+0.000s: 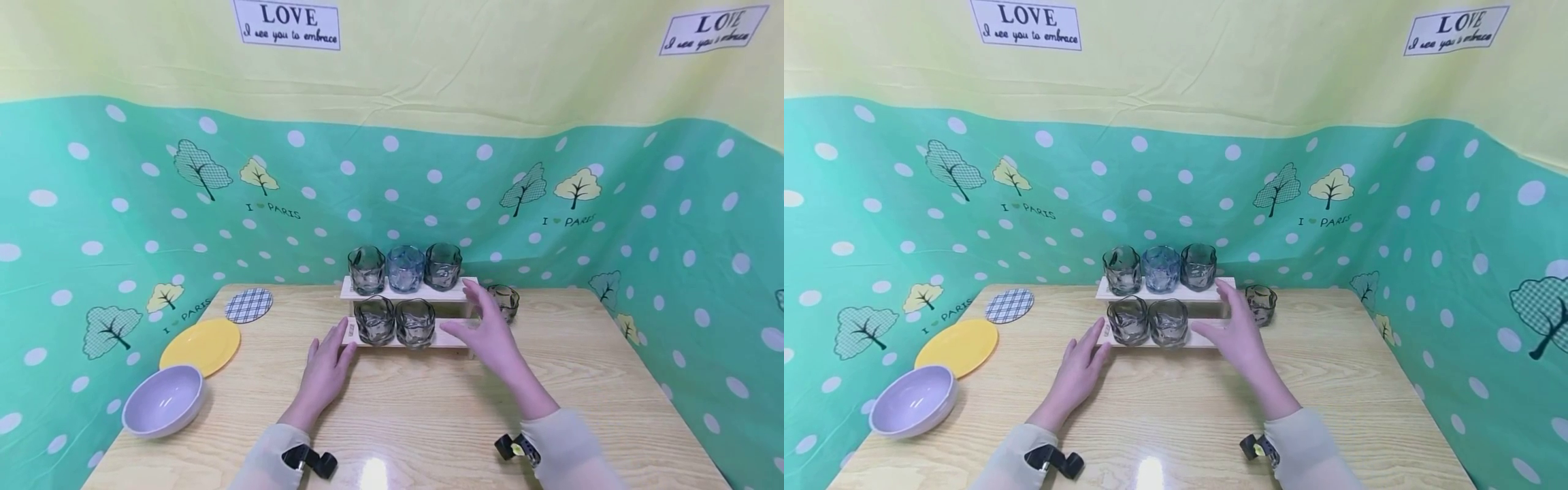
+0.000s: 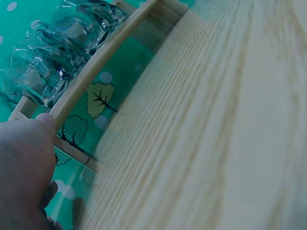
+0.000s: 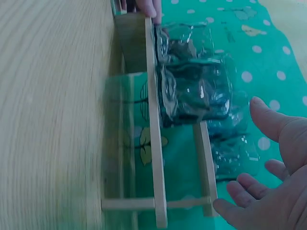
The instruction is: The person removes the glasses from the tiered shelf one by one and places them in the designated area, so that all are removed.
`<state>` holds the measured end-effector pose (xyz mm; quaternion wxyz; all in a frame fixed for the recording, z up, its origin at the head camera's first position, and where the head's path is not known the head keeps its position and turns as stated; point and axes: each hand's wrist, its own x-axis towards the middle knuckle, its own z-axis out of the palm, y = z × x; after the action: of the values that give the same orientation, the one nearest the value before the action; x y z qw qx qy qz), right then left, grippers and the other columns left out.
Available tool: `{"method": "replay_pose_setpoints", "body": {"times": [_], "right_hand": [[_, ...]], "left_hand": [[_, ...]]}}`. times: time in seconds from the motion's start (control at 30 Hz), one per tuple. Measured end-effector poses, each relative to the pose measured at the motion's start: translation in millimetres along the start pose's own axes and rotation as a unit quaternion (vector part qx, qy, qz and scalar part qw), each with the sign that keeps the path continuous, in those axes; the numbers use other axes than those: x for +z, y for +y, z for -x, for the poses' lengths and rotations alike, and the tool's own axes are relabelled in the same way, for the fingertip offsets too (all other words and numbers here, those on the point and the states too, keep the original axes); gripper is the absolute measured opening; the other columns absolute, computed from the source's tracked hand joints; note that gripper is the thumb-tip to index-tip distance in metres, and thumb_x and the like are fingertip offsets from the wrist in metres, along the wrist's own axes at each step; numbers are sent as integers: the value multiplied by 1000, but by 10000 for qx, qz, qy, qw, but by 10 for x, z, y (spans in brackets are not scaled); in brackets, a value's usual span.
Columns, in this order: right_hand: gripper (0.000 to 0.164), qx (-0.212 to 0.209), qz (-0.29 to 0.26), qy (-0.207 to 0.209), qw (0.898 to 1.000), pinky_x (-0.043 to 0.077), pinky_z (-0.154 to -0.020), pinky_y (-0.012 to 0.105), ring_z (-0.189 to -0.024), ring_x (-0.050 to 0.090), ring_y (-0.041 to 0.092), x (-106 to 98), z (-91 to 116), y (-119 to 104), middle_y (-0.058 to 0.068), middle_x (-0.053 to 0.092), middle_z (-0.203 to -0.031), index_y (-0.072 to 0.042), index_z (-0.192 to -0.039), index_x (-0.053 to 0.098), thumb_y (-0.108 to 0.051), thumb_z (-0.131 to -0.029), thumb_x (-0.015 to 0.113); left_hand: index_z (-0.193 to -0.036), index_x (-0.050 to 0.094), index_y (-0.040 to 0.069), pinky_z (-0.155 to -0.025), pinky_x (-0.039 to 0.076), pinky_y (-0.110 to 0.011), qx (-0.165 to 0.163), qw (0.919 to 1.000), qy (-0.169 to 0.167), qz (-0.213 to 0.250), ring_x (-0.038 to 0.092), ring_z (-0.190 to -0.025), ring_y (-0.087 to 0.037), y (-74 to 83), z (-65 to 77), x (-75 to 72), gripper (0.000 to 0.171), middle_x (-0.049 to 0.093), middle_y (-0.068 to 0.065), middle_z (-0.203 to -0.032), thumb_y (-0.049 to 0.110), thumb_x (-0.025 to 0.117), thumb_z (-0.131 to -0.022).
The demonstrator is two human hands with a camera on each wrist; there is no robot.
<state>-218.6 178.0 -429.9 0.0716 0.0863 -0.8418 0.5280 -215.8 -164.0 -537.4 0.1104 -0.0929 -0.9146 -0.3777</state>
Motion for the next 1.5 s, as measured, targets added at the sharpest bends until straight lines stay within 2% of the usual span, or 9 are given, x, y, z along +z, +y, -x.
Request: {"method": "replay_pose_setpoints", "body": {"times": [0.2, 0.4, 0.57, 0.73, 0.9, 1.13, 1.3, 1.5], "right_hand": [[107, -60, -331, -199, 9992, 38, -128, 56, -155, 44, 39, 158, 8, -66, 17, 44, -168, -16, -173, 34, -18, -87, 96], [109, 12, -176, -292, 9994, 39, -128, 49, -148, 51, 35, 297, 25, -87, 17, 50, -158, -18, -173, 36, -19, -84, 98], [109, 57, -76, -363, 9993, 39, -127, 54, -149, 51, 37, 395, 31, -70, 15, 50, -161, -18, -173, 36, -22, -84, 99], [112, 220, 119, -448, 9987, 38, -127, 57, -154, 47, 39, 490, 28, -45, 12, 45, -170, -26, -174, 34, -30, -83, 100], [113, 329, -154, -482, 9982, 40, -126, 55, -152, 48, 44, 582, 1, -3, 15, 42, -173, -28, -175, 33, -24, -83, 100], [114, 394, -174, -481, 9979, 34, -127, 64, -156, 42, 45, 652, -23, 29, 8, 35, -178, -37, -175, 30, -27, -84, 99], [112, 317, -130, -429, 9985, 31, -126, 69, -157, 41, 45, 694, -38, 84, 6, 38, -177, -39, -173, 32, -28, -85, 99], [108, 290, -152, -384, 9987, 34, -126, 68, -155, 43, 45, 739, -56, 152, 7, 42, -174, -39, -172, 35, -28, -86, 99]], "left_hand": [[-173, 34, 6, -133, 6, -67, -19, 10000, 4, -24, 36, -160, -45, 2, 0, -2, 64, 40, -21, -172, 30, 56, -118], [-173, 34, 6, -133, 5, -68, -18, 10000, -6, -4, 36, -160, -45, 15, 1, -7, 64, 41, -22, -172, 28, 56, -118], [-174, 33, 6, -133, 5, -68, -30, 10000, -19, -2, 36, -161, -44, 8, 4, -6, 64, 40, -21, -173, 28, 55, -118], [-173, 34, 6, -133, 6, -68, -1, 10000, 6, 3, 36, -160, -44, 0, 7, -1, 64, 41, -22, -173, 28, 56, -118], [-173, 33, 6, -133, 6, -68, 34, 10000, 11, 21, 36, -160, -44, 8, 4, -4, 64, 40, -22, -173, 29, 55, -118], [-173, 33, 6, -133, 5, -68, 36, 10000, -1, 30, 35, -161, -43, 15, -3, -6, 64, 39, -22, -173, 31, 55, -118], [-174, 33, 6, -133, 5, -69, 18, 10000, -8, 16, 35, -161, -44, 24, 1, -11, 64, 39, -22, -173, 30, 55, -118], [-173, 33, 6, -133, 6, -69, 18, 10000, 4, 6, 36, -160, -44, 36, 11, -21, 64, 40, -23, -173, 29, 55, -118]]}}
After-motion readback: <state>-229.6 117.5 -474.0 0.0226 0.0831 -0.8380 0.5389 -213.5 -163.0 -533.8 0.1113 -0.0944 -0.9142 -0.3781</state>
